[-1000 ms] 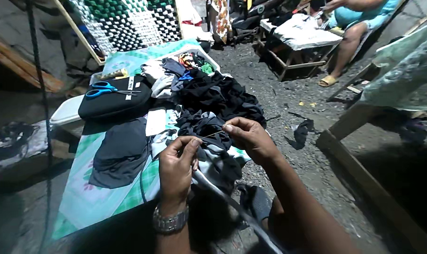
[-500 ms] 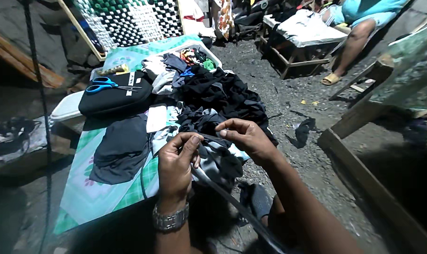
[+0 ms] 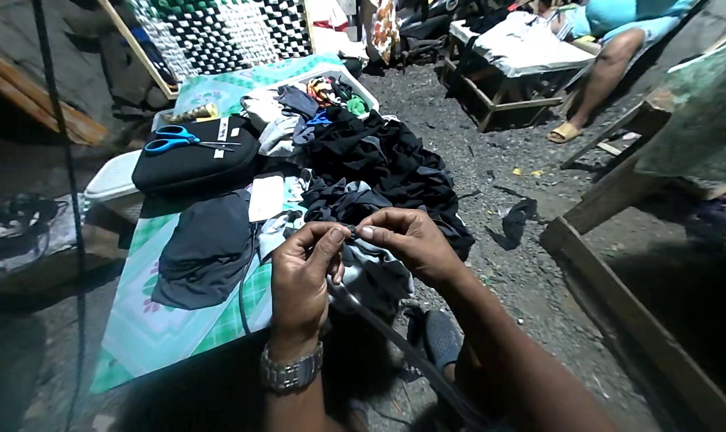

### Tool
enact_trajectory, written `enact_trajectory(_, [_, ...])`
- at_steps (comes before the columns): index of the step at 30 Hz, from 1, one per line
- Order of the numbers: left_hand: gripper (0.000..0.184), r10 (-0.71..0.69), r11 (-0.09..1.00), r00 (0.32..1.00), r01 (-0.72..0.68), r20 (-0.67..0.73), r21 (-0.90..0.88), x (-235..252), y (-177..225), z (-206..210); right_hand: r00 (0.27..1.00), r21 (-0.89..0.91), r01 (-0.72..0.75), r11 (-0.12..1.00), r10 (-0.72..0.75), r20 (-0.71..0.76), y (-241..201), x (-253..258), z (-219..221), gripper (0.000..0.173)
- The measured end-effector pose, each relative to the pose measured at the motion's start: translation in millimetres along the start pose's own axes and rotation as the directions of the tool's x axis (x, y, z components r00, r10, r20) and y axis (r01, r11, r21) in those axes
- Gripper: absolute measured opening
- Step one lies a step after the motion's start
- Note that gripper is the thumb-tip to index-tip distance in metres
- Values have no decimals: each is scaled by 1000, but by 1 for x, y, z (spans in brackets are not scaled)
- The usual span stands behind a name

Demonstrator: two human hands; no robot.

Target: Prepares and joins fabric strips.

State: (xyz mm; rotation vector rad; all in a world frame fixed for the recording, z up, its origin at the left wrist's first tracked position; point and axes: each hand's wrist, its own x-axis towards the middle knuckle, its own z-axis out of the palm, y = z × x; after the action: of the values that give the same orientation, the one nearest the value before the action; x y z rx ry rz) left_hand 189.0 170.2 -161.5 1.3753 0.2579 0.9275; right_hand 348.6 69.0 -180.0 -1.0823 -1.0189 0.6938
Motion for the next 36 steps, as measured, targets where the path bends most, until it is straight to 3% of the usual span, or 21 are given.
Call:
enact_trajectory(11, [16, -10, 999, 1000, 9, -29, -41, 0, 3, -5, 993, 271, -113, 956, 119, -5, 3, 1, -4, 13])
enact_trajectory(36, [20, 4, 998, 999, -6, -37, -68, 4, 1, -17, 1000, 674, -31, 738, 26, 17, 7, 3, -17, 12])
